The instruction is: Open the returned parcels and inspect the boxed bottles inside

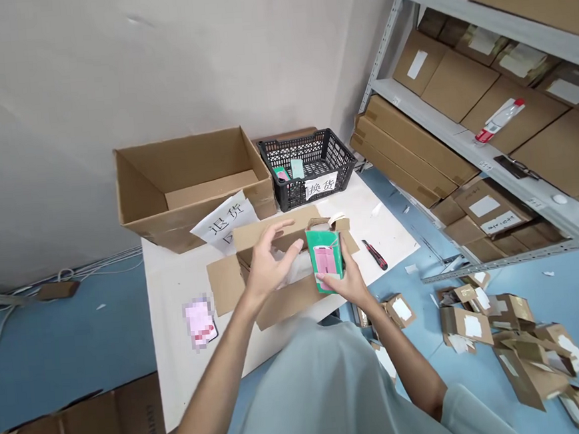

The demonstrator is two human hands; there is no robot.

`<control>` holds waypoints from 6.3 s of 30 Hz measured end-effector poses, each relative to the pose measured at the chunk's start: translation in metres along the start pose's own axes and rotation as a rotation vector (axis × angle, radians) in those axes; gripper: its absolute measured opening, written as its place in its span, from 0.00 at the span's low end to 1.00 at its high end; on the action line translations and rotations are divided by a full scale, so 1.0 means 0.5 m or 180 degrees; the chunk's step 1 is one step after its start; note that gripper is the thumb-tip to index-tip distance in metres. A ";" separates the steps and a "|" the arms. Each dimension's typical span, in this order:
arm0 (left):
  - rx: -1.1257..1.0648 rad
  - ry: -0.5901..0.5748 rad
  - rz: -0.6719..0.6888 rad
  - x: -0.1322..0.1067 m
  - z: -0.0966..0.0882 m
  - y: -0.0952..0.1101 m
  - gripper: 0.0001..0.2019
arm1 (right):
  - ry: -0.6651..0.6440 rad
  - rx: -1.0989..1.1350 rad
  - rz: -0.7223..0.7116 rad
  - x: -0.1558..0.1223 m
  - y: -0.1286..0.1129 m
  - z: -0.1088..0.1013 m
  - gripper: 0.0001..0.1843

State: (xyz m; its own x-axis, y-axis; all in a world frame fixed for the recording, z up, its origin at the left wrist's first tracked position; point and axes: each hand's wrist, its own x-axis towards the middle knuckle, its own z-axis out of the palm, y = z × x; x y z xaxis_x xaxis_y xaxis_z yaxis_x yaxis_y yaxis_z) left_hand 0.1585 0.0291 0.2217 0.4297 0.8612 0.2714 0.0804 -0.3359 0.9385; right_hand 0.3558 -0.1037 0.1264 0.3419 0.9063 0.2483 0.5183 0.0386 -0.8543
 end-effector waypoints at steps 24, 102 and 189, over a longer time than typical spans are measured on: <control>0.0429 -0.1411 -0.0834 0.363 0.207 0.033 0.20 | -0.1263 -0.0443 -0.0234 0.170 0.196 -0.268 0.61; -0.1422 0.0569 -0.1586 0.169 0.044 -0.090 0.35 | -0.0339 0.0808 0.0997 0.091 0.031 -0.033 0.51; -0.0814 0.1661 -0.1020 0.143 0.309 -0.035 0.29 | -0.0865 0.0071 0.0931 0.079 0.433 -0.306 0.45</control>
State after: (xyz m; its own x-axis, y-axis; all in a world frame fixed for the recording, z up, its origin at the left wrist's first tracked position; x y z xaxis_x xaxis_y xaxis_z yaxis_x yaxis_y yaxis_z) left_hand 0.3266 0.0377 0.1918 -0.0771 0.9968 -0.0221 -0.1118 0.0134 0.9936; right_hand 0.6012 -0.1239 0.0212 0.2513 0.9586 -0.1342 0.4117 -0.2313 -0.8815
